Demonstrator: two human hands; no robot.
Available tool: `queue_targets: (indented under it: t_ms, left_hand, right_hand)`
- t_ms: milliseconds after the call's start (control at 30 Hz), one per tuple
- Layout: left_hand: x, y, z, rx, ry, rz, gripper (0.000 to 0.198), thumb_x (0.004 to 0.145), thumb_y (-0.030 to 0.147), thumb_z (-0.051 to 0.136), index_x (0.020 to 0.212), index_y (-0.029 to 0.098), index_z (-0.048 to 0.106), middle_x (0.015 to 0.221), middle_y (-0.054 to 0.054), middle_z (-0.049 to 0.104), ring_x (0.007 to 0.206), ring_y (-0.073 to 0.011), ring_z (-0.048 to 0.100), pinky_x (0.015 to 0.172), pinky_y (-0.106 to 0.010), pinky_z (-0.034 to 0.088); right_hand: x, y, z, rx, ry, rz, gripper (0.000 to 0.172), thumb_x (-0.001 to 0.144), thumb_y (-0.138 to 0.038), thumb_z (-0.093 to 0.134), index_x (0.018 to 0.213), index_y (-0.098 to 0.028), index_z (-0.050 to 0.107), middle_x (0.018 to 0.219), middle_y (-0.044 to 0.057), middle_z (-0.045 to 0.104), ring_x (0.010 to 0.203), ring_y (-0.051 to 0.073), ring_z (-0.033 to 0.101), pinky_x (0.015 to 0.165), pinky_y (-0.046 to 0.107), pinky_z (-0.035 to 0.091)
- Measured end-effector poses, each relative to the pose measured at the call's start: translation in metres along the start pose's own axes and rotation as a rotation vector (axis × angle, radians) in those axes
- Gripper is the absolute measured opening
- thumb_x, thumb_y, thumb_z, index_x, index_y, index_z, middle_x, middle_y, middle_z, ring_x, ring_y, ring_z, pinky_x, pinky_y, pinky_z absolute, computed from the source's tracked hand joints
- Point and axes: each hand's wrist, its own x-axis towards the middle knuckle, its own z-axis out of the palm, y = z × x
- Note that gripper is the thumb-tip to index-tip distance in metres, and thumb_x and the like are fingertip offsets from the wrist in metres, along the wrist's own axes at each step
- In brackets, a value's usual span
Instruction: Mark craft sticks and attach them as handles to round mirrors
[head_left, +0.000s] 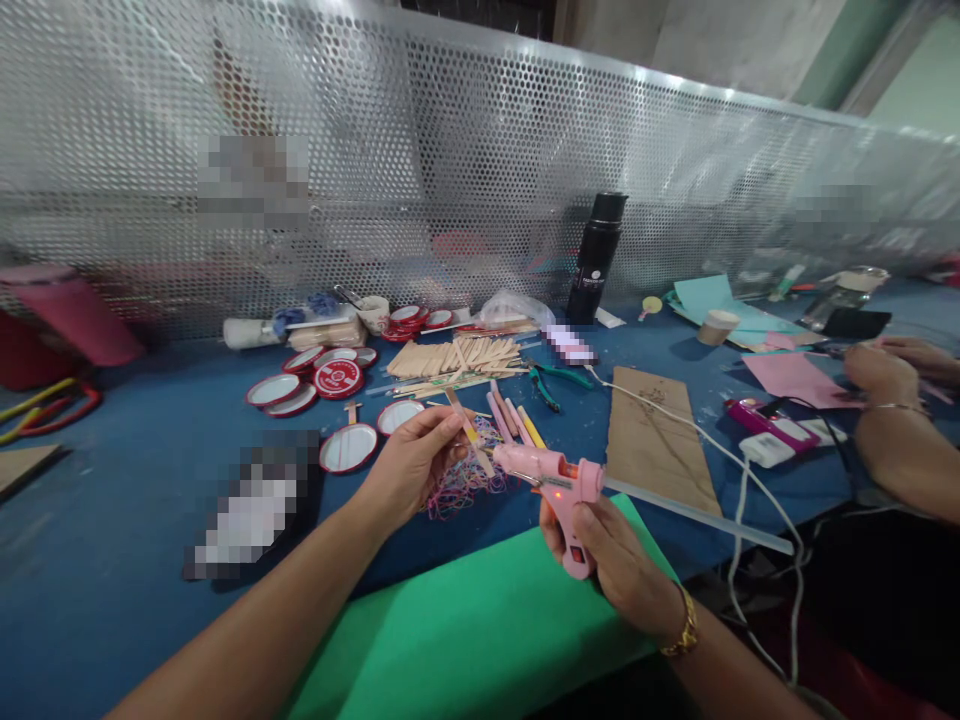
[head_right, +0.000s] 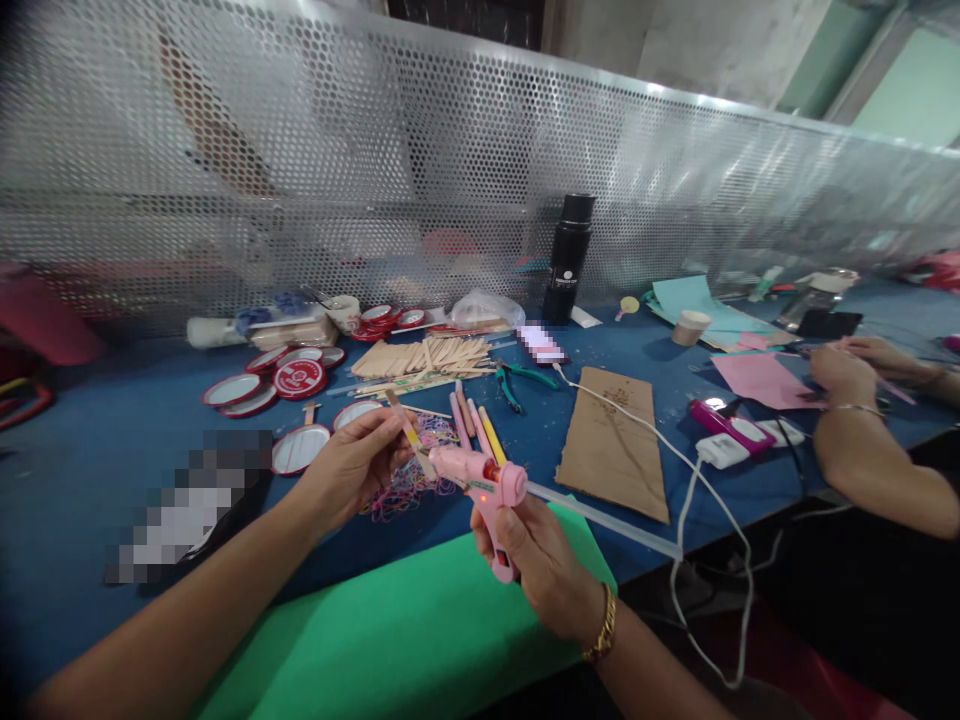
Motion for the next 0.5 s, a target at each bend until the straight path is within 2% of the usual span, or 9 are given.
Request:
queue_targets:
  t_ms: [333,500]
  left_hand:
    - [0.0027,-0.0014,-0.004,-0.017,0.029,-0.001,0.034,0.058,0.029,0.098,0.08,0.012,0.08,0.07,-0.001,0.072,0.057,-0.0067,0.066,0.057,-0.013,0.059]
    - [0.0022,0.0001,-0.0028,-0.005,0.044,0.006,0.022,0.067,0.023,0.093,0.08,0.011,0.079,0.068,-0.001,0.071,0.055,-0.0068,0.065,0.055,-0.013,0.059]
  right_hand:
    - [0.0,0.0001,-0.0009,-0.01,-0.021,-0.026,0.054,0.097,-0.07,0.045,0.087,-0.018,0.06,0.071,0.0,0.053,0.056,0.01,0.045,0.05,0.023,0.037]
    - [-0.0002,0.0013,-0.0014,-0.002,-0.033,-0.031,0.054,0.097,-0.069,0.044,0.087,-0.018,0.059,0.071,0.0,0.053,0.056,0.01,0.045,0.051,0.023,0.037]
